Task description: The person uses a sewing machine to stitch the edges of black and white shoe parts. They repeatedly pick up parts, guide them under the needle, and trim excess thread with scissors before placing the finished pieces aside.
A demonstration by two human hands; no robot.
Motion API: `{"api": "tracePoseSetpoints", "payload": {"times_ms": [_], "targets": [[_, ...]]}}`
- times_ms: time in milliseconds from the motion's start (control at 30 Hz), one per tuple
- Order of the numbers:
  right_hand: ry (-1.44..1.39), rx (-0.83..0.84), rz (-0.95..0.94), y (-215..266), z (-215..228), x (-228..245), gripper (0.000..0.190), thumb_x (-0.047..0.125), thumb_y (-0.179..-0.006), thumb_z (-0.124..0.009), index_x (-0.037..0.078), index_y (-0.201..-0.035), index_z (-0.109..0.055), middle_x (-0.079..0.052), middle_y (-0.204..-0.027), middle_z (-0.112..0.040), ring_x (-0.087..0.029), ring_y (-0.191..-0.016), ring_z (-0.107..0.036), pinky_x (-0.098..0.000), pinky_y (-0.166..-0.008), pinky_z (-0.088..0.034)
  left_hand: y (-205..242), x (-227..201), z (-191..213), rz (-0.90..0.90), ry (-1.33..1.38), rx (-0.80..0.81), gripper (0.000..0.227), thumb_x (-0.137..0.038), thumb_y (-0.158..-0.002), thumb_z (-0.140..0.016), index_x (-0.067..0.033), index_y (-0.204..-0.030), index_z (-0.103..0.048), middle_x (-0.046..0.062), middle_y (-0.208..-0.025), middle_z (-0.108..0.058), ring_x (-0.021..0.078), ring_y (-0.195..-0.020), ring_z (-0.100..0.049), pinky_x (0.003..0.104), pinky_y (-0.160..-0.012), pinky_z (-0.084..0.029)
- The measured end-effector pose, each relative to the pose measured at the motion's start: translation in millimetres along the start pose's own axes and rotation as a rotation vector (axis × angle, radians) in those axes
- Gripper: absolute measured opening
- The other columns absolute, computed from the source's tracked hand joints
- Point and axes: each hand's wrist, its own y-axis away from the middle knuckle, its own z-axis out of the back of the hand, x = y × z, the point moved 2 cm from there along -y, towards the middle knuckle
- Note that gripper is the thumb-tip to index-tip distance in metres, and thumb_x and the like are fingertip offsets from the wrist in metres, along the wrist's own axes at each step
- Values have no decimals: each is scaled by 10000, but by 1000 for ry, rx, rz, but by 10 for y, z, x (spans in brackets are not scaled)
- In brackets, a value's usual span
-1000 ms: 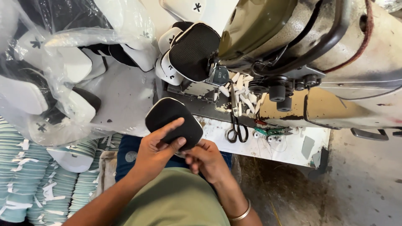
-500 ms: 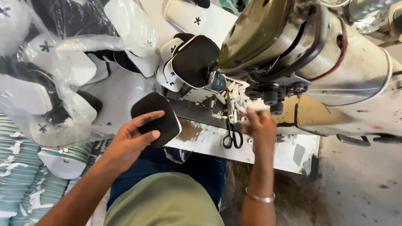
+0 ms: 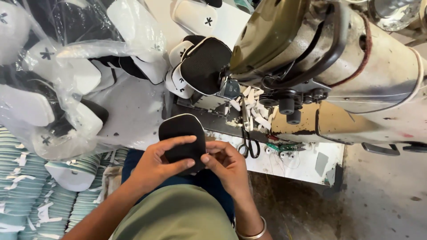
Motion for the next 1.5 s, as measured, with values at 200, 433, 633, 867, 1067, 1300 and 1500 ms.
{"api": "tracePoseSetpoints", "payload": {"times_ms": [200,433,633,867,1067,1300,1500], "targets": [[-28,-69,35,-22,109,31,403,46,-945,-764,-63,-1321,-665,-90,-1144,-740,-153,-1031,-675,-304,-928,-535,-85,-74,-117,-24,-23,80,611,8,-851,-779,-67,-1434,-610,57,-1196,-708,95,-1048,-658,275,-915,-568],[-118,26,-9,-99,22,108,501,99,-928,-729,53,-1409,-597,-52,-1173,-725,-122,-1068,-664,-270,-959,-525,-263,-49,-170,9,38,34,601,6,-870,-765,-71,-1443,-602,66,-1214,-719,103,-1073,-662,285,-940,-568],[-60,-220,59,-308,238,59,242,47,-933,-748,-33,-1160,-722,-89,-1098,-764,-137,-987,-696,-278,-908,-556,-355,-187,-321,-187,-205,62,609,4,-837,-804,-98,-1411,-628,89,-1267,-720,159,-1118,-687,309,-966,-568],[-145,-361,127,-836,169,446,189,-8,-853,-780,83,-933,-636,-42,-891,-726,-81,-803,-666,-215,-758,-537,-601,-353,-527,-351,-449,-164,665,-57,-818,-834,-119,-1432,-587,162,-1338,-632,287,-1214,-662,354,-1011,-546],[-209,-312,183,-1242,344,208,307,-33,-937,-823,68,-889,-537,23,-831,-634,-49,-758,-580,-193,-707,-474,-946,-527,-441,-373,-545,-281,735,-89,-801,-853,-97,-1466,-540,205,-1388,-567,327,-1275,-601,381,-1054,-490],[-98,-238,226,-1036,88,333,271,-32,-894,-779,79,-966,-543,52,-838,-569,-25,-752,-532,-177,-676,-435,-1174,-738,19,-297,-552,36,704,-104,-780,-860,-134,-1438,-613,132,-1371,-637,256,-1264,-621,363,-1076,-482],[-194,-229,277,-975,43,138,267,-47,-942,-760,79,-980,-527,66,-874,-466,-15,-773,-435,-164,-708,-388,-1206,-828,93,-290,-544,101,699,-113,-776,-864,-158,-1427,-612,100,-1339,-661,227,-1232,-618,346,-1080,-465]]}}
